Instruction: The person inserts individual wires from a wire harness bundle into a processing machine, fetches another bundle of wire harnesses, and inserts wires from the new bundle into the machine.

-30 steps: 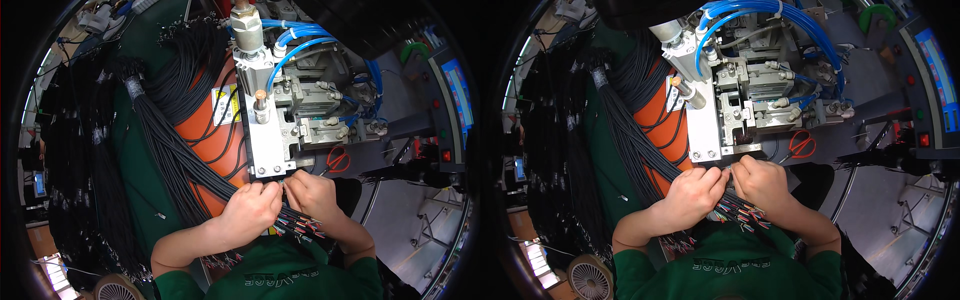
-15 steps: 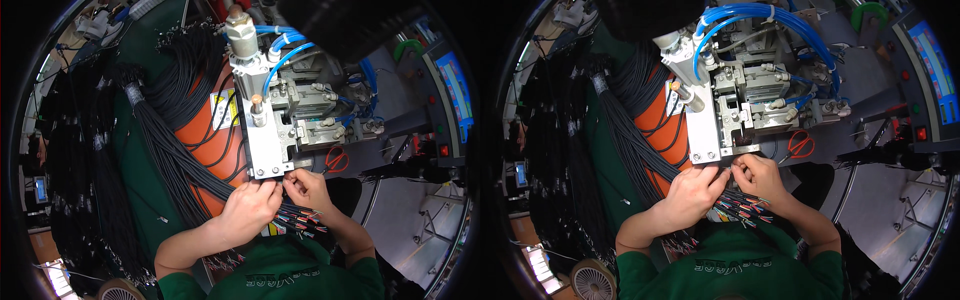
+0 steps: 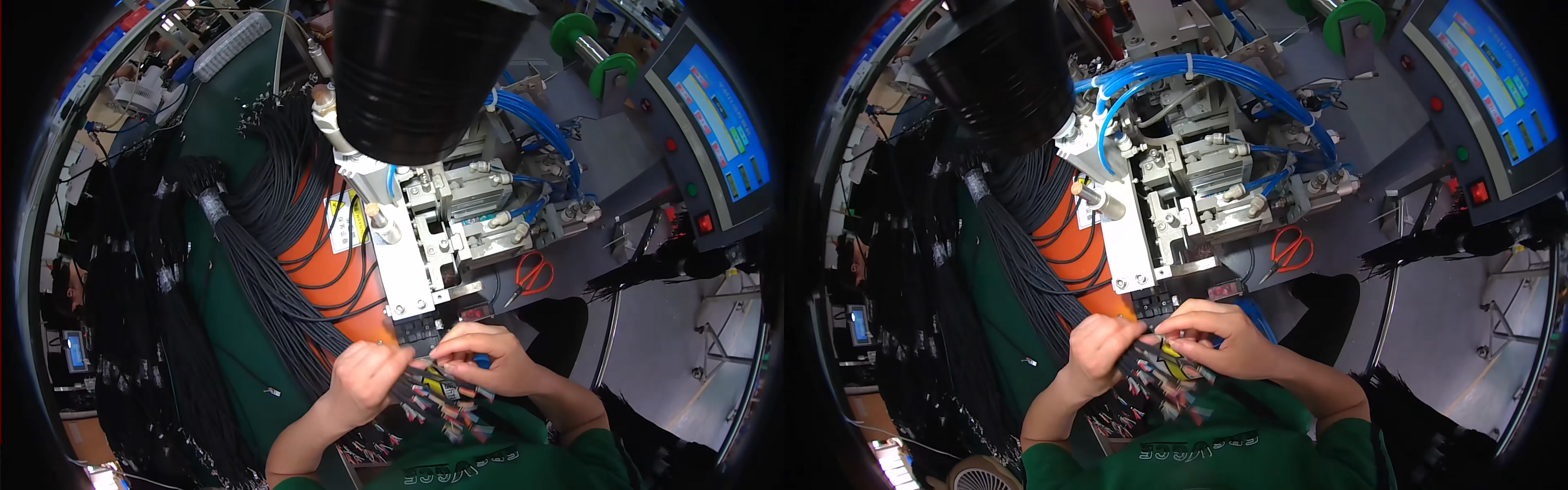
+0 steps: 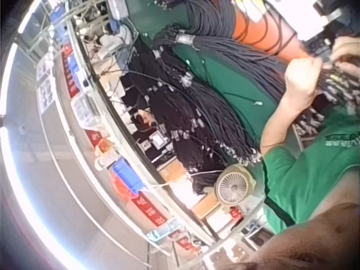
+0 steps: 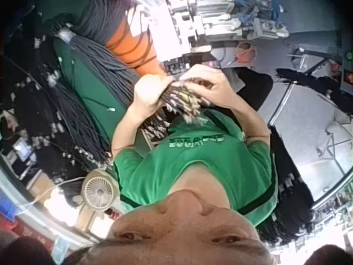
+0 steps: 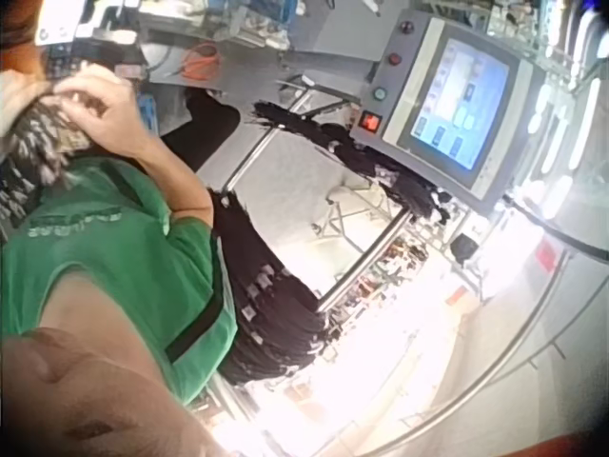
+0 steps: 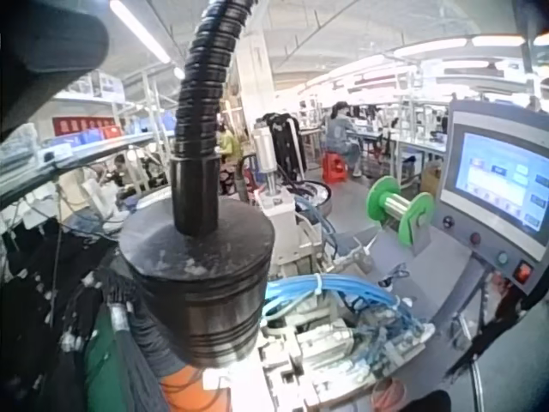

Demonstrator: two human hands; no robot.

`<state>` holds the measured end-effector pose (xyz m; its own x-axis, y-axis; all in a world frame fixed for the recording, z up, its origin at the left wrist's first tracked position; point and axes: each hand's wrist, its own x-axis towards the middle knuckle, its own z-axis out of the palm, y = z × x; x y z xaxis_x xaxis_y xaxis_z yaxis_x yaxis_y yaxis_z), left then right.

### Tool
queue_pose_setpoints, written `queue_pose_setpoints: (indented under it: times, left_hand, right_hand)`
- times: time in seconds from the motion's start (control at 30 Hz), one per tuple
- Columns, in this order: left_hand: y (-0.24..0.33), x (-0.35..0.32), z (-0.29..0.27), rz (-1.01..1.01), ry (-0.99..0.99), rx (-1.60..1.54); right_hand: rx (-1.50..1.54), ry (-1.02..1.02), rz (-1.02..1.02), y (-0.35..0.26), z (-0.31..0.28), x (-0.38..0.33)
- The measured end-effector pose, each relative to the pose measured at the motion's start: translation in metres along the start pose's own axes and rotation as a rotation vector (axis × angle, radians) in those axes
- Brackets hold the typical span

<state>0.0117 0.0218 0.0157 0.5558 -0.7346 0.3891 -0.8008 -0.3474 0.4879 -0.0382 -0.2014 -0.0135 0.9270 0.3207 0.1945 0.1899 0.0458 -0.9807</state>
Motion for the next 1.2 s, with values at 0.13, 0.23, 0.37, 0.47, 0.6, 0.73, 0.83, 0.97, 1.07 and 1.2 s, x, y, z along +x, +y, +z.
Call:
queue_pose_setpoints:
  times: [0.13,0.23,0.37,0.47,0.6,0.73,0.83,0.97,1.07,1.2]
  left_hand:
    - [0.0,-0.003,-0.006,-0.057,-0.13,0.02]
    - [-0.003,-0.002,-0.006,-0.075,-0.099,-0.025]
    - [0.0,0.001,-0.003,-0.115,-0.079,-0.058]
    - [0.002,0.004,-0.004,-0.119,-0.122,-0.052]
    - [0.008,0.009,0.001,-0.11,-0.084,-0.155]
    - [0.007,0.01,0.009,-0.153,-0.098,-0.168]
    - [0.006,0.019,0.011,-0.206,-0.068,-0.189]
    - [0.005,0.018,0.013,-0.042,-0.044,-0.058]
    - [0.006,0.018,0.018,0.185,0.03,0.168]
    - [0.007,0.02,0.017,0.129,0.038,0.113]
  right_hand:
    - [0.06,0.115,0.079,-0.011,0.013,0.003]
    - [0.181,0.132,0.068,-0.001,0.012,0.002]
    - [-0.062,0.136,-0.097,0.001,0.011,0.007]
    - [0.174,0.193,0.231,-0.001,0.013,0.002]
    - [0.44,0.317,0.376,-0.003,0.019,0.005]
    - [0.418,0.426,0.235,0.003,0.02,0.0]
    - [0.132,0.444,0.019,0.005,0.019,0.001]
    - [0.573,0.319,0.359,0.005,-0.003,-0.004]
    - [0.835,0.157,0.52,0.009,-0.017,0.004]
    - [0.696,0.154,0.526,0.01,-0.011,0.003]
